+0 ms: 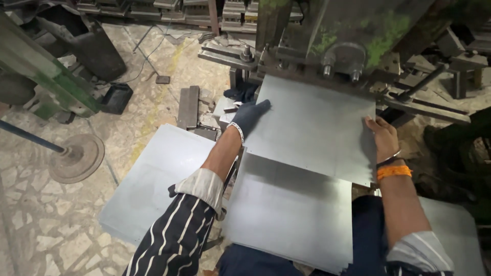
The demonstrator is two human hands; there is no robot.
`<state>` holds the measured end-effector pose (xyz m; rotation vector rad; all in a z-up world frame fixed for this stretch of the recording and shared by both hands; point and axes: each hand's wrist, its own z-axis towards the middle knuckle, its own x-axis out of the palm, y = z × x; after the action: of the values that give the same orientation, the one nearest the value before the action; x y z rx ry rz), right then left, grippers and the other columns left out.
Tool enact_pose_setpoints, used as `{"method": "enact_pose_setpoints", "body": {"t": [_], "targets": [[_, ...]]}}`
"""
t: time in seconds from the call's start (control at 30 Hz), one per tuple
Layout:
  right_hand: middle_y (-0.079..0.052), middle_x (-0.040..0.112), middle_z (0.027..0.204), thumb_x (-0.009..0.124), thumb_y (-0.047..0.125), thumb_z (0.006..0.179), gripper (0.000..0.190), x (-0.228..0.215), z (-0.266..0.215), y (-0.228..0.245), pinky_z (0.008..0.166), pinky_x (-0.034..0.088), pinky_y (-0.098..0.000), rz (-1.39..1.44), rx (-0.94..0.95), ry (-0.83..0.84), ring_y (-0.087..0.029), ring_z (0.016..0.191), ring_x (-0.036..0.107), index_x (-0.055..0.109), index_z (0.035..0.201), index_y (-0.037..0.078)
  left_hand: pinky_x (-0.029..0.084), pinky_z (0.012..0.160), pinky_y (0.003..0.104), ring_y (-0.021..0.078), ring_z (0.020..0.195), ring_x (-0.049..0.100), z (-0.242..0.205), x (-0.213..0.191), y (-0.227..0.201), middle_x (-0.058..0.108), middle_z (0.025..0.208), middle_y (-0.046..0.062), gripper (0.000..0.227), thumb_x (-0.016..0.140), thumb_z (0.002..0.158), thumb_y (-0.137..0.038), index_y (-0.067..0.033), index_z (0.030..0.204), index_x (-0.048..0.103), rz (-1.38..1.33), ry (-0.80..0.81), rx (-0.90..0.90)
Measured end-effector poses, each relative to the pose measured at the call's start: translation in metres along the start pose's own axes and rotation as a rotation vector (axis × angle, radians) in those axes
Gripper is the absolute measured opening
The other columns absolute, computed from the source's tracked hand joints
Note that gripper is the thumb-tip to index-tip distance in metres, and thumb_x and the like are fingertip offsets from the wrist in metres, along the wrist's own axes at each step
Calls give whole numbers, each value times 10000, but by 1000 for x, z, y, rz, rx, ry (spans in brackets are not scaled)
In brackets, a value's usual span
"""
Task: Operating a mechanical press machine to stamp holes or patterns into rectangular metal sheets.
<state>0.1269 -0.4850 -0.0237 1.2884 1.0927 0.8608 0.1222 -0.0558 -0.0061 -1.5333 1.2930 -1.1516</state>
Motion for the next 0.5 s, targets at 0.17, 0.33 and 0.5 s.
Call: {"method": "enact_pose_setpoints", "body": {"t": [0.17,0.33,0.5], "targets": [[-32,614,1018,749,230,1002,276,3,-53,19,884,471,-293,-46,-124,25,-121,956,553,700,1230,81,391,1177,498,334,1316,579,-50,5,-19,657,1333,197,666,825,837,-500,-87,1334,666,190,6,49],[-164,662,1137,637,113,1022,334,8,-178,46,951,463,-418,-142,-142,48,-227,1030,566,651,1346,31,447,1127,497,387,1329,544,-136,-20,8,573,1420,259,703,780,816,-59,21,1462,515,-102,50,-3],[-94,648,1082,613,58,995,391,0,-243,-2,815,542,-345,137,83,27,-188,866,634,581,1385,43,444,1131,505,356,1312,578,-201,-34,13,617,1399,226,698,839,822,-220,-22,1434,567,-28,-47,-120]]}}
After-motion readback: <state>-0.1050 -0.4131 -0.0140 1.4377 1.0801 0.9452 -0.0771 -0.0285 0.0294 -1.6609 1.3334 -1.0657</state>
